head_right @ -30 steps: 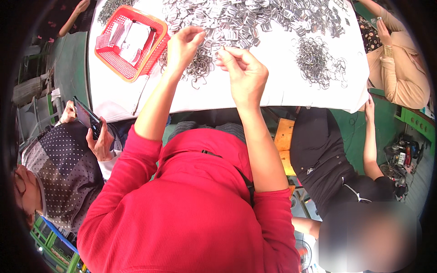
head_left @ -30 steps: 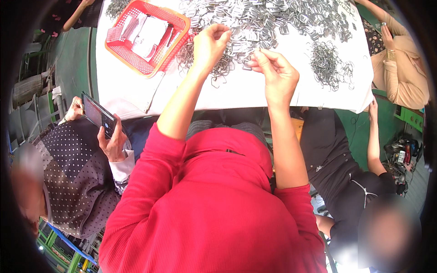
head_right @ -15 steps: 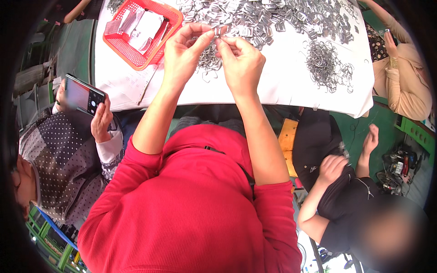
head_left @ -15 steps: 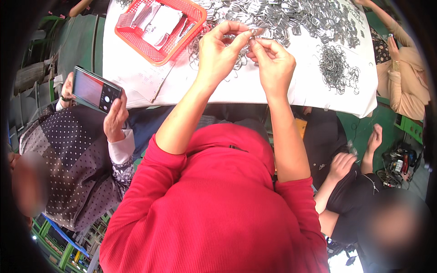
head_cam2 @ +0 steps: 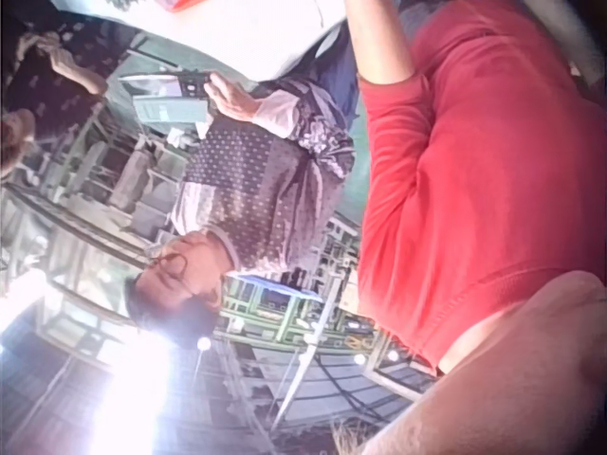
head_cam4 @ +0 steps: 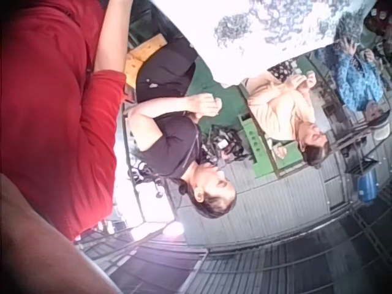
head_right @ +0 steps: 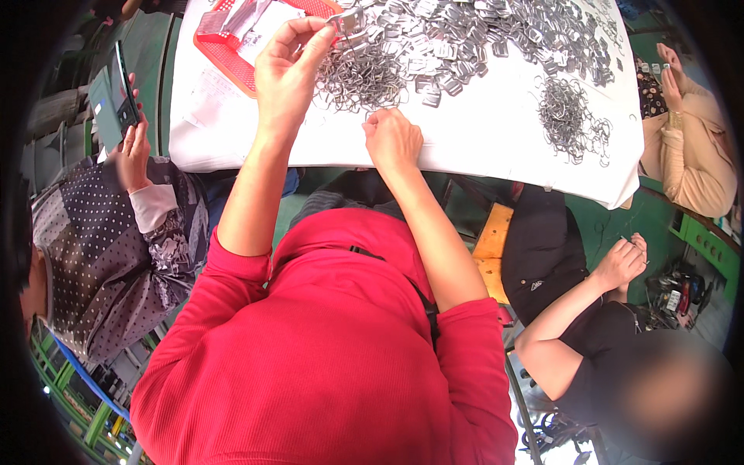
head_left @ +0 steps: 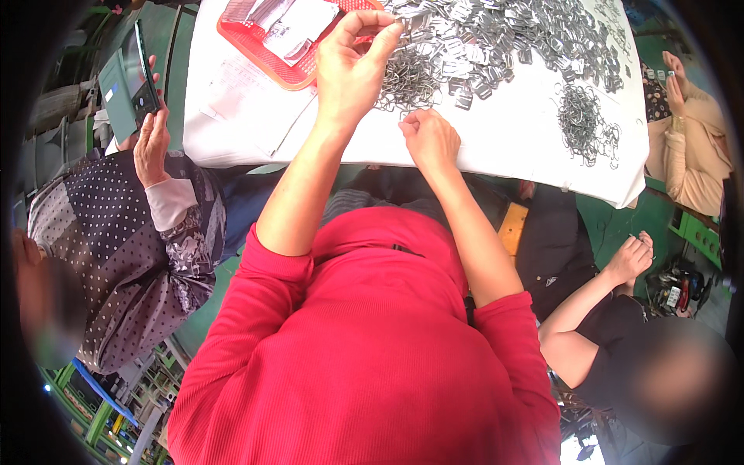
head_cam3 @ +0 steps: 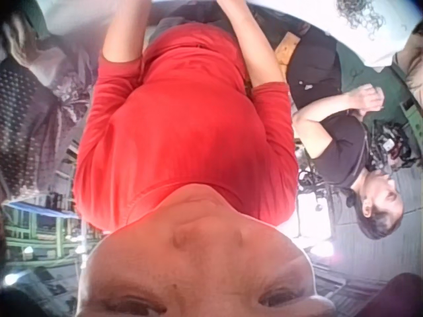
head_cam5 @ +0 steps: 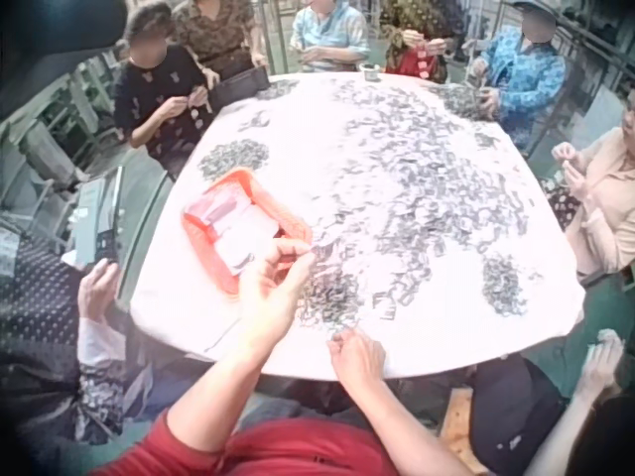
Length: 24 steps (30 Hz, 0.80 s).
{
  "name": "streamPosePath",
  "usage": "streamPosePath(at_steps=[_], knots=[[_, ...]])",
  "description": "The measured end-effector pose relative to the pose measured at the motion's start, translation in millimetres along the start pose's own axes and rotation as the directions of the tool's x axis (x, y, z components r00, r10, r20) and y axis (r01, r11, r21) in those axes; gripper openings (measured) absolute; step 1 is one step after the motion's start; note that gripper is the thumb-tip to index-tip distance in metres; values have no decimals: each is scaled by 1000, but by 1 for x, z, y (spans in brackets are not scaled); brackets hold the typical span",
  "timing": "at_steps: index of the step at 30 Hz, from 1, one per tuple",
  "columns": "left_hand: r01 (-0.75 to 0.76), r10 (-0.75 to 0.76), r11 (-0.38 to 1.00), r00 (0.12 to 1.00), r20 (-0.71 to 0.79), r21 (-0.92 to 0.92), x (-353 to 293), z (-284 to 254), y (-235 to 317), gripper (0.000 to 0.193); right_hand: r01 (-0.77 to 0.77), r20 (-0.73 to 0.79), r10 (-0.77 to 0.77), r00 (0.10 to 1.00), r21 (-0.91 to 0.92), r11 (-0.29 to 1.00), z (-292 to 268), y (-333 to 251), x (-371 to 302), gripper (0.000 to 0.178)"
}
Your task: The person picks up small metal hooks and rectangular metal pieces from a table and connects them by hand. The person repeatedly links the pieces into a chain and occasionally lifts the chain to inspect it. Other people are visible at the table, but the camera wearer focuses on assembling the metal parts.
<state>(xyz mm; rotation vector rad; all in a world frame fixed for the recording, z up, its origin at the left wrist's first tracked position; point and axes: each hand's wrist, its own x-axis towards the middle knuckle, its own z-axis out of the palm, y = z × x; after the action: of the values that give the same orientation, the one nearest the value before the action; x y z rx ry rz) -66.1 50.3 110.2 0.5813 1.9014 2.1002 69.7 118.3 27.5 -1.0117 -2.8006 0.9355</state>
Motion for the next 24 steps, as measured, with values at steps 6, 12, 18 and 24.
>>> streamPosePath(at_steps=[6, 12, 18, 24], knots=[[-20, 20, 1000, 999, -33, 4, -7, -13, 0, 16, 17, 21, -12, 1000, -254, 967, 34, -3, 8, 16], [39, -42, 993, 999, -30, -110, -21, -20, 0, 14, 50, -102, -29, 994, 210, 976, 22, 31, 2, 13], [-16, 17, 998, 1000, 11, -65, -30, -14, -2, 15, 155, -209, 38, 977, 825, 544, -44, -4, -10, 22], [14, -11, 999, 995, 103, -32, -39, 2, 8, 14, 356, -391, 45, 919, 875, 327, -108, -70, -29, 29]])
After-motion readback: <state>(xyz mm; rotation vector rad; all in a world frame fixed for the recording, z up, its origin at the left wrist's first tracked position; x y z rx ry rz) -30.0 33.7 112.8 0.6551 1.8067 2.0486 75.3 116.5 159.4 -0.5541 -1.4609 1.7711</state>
